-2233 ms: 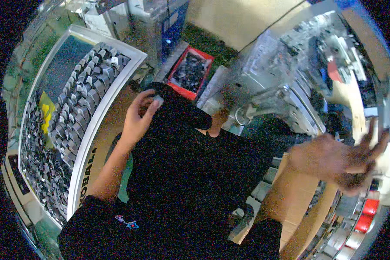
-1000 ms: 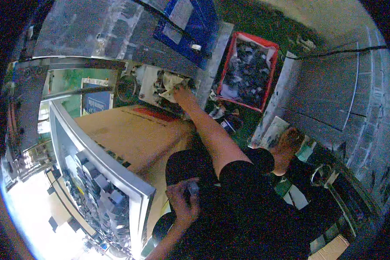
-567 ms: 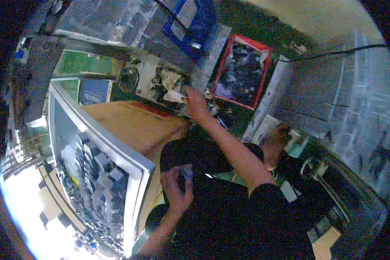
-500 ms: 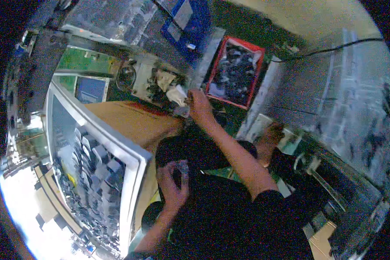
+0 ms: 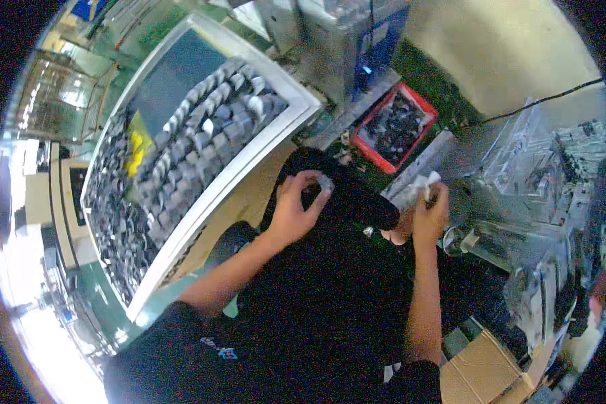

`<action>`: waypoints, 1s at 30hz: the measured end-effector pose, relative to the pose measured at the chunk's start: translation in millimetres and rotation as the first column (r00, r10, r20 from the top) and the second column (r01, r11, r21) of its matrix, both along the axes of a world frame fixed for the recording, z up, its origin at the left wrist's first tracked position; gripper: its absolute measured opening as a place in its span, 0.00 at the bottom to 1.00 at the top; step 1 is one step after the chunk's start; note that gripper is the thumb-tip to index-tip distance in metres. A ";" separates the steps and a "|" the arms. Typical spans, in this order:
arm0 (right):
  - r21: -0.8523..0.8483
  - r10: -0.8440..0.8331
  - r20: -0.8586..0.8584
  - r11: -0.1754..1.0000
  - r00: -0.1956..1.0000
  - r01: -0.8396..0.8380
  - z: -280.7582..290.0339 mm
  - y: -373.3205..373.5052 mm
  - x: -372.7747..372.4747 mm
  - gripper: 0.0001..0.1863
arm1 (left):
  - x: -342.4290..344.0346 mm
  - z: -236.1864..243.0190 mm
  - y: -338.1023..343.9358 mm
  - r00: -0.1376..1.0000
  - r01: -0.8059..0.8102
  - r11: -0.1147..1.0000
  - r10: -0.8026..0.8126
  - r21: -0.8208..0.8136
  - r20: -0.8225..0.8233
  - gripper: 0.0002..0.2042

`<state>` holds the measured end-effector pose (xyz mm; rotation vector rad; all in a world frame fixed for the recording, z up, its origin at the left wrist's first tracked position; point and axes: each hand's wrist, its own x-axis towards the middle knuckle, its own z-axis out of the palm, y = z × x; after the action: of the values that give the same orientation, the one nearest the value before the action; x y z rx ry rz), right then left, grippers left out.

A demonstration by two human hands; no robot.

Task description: Operating a pad printer to mark small plastic parts and then inspecting and cleaning them.

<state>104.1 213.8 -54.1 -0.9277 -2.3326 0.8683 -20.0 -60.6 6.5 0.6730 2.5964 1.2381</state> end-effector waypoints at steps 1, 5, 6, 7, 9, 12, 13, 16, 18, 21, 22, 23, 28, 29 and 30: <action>0.006 0.018 -0.012 1.000 1.000 -0.018 -0.5 2.7 16.0 0.17 | -2.6 8.0 1.1 0.995 0.044 0.990 -0.054 0.135 0.078 0.17; 0.064 0.009 -0.067 0.998 0.998 -0.005 -3.3 14.8 69.1 0.20 | 12.4 62.1 -20.0 0.944 0.134 0.956 -0.203 0.260 0.261 0.19; 0.021 -0.035 -0.043 0.999 0.998 0.036 -5.7 15.7 73.8 0.21 | 13.6 78.8 -29.6 0.920 0.148 0.966 -0.214 0.214 0.327 0.19; 0.036 0.002 -0.088 0.999 0.996 0.001 -6.8 17.5 78.7 0.21 | 14.2 93.4 -38.6 0.963 0.177 0.955 -0.218 0.237 0.161 0.19; 0.037 -0.063 -0.052 0.997 0.997 0.065 -8.3 20.9 84.9 0.22 | 8.8 117.4 -57.8 0.973 0.226 0.945 -0.209 0.236 -0.095 0.18; 0.018 -0.033 -0.149 0.999 0.988 0.036 -12.1 20.7 89.0 0.21 | -11.4 146.1 -93.4 0.952 0.211 0.966 -0.168 0.148 -0.256 0.18; 0.035 -0.058 -0.138 0.997 0.989 0.064 -13.3 19.7 90.1 0.21 | -16.7 153.8 -104.0 0.961 0.157 0.980 -0.124 0.121 -0.246 0.19; 0.080 -0.059 -0.106 0.995 0.993 0.068 -12.3 19.0 94.7 0.21 | -28.5 173.5 -131.4 0.948 0.083 0.994 -0.058 0.065 -0.314 0.19; 0.132 -0.030 -0.137 0.990 0.990 0.048 -9.7 20.2 96.2 0.22 | -27.9 184.3 -141.7 0.930 0.057 0.997 -0.038 0.041 -0.366 0.20; 0.133 -0.030 -0.139 0.990 0.990 0.049 -7.0 20.8 96.0 0.25 | -20.3 202.4 -147.6 0.915 0.021 1.000 -0.017 0.005 -0.404 0.21; 0.103 -0.048 -0.131 0.993 0.990 0.061 -6.9 20.9 95.3 0.26 | -16.5 208.4 -146.8 0.915 0.020 1.000 -0.014 0.010 -0.404 0.21; 0.146 -0.039 -0.115 0.988 0.993 0.056 -7.3 20.5 94.5 0.26 | -12.7 214.9 -145.6 0.899 0.033 0.999 -0.028 0.003 -0.436 0.21; 0.185 -0.012 -0.122 0.982 0.992 0.035 -12.3 22.1 91.2 0.25 | 0.9 242.9 -132.7 0.806 0.164 0.986 -0.111 0.039 -0.581 0.24; 0.189 -0.013 -0.121 0.981 0.993 0.036 -12.9 23.4 90.8 0.25 | 1.9 247.2 -130.8 0.758 0.214 0.977 -0.157 0.015 -0.634 0.24; 0.211 0.007 -0.125 0.977 0.992 0.020 -13.4 24.6 90.6 0.25 | 3.0 250.7 -129.1 0.695 0.269 0.963 -0.204 -0.014 -0.689 0.24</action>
<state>194.7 238.3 -67.5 -0.7683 -2.2594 0.6397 -17.0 -189.7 257.2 1.7230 2.8475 1.1754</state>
